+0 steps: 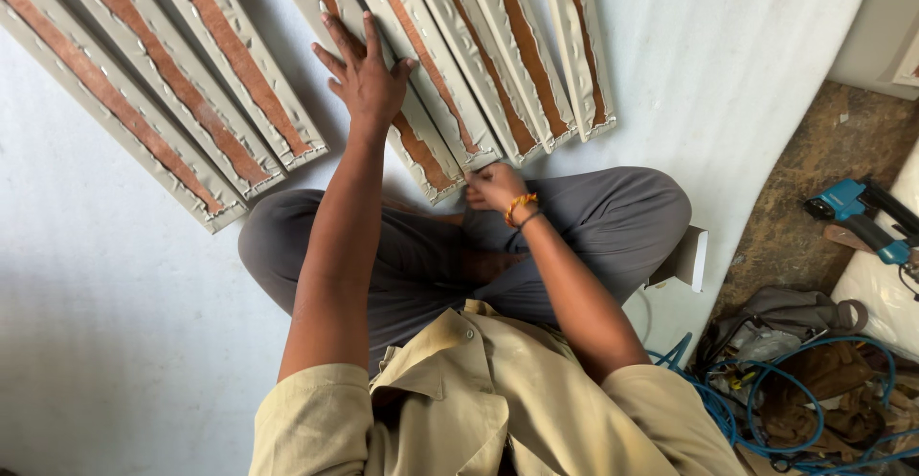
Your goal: The person sits on the floor and arranges long wooden frame strips with exposed brown backing on a white sheet, aligning them into groups. The person then uses a pneumatic nail gun to drive nails along the strips, repositioning and pressing each strip while fastening.
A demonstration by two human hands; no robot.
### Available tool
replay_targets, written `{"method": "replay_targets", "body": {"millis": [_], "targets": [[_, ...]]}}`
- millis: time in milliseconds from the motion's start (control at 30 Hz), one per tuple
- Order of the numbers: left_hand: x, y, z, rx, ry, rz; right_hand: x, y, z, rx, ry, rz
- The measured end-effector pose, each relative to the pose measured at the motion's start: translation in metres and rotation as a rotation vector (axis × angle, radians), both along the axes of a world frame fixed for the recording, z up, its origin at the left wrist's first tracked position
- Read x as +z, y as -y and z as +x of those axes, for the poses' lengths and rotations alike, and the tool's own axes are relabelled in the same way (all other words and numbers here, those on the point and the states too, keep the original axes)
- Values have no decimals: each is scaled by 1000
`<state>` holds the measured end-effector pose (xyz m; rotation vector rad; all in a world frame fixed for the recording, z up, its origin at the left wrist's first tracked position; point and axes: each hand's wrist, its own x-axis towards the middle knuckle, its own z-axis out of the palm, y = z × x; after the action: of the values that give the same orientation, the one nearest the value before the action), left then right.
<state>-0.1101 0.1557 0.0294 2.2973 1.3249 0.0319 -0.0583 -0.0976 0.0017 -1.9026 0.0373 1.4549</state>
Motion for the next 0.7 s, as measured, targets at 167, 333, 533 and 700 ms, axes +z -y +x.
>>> {"method": "replay_targets", "body": {"millis": [167, 333, 533, 700], "targets": [[0, 16, 14, -163, 100, 278, 32, 21, 68, 215, 975, 85], [-2, 77, 47, -202, 400, -263, 47, -5, 173, 194, 1356, 83], [4, 115, 72, 55, 351, -310, 52, -38, 215, 257, 939, -142], [12, 111, 95, 207, 315, -248, 48, -40, 233, 225, 794, -39]]}}
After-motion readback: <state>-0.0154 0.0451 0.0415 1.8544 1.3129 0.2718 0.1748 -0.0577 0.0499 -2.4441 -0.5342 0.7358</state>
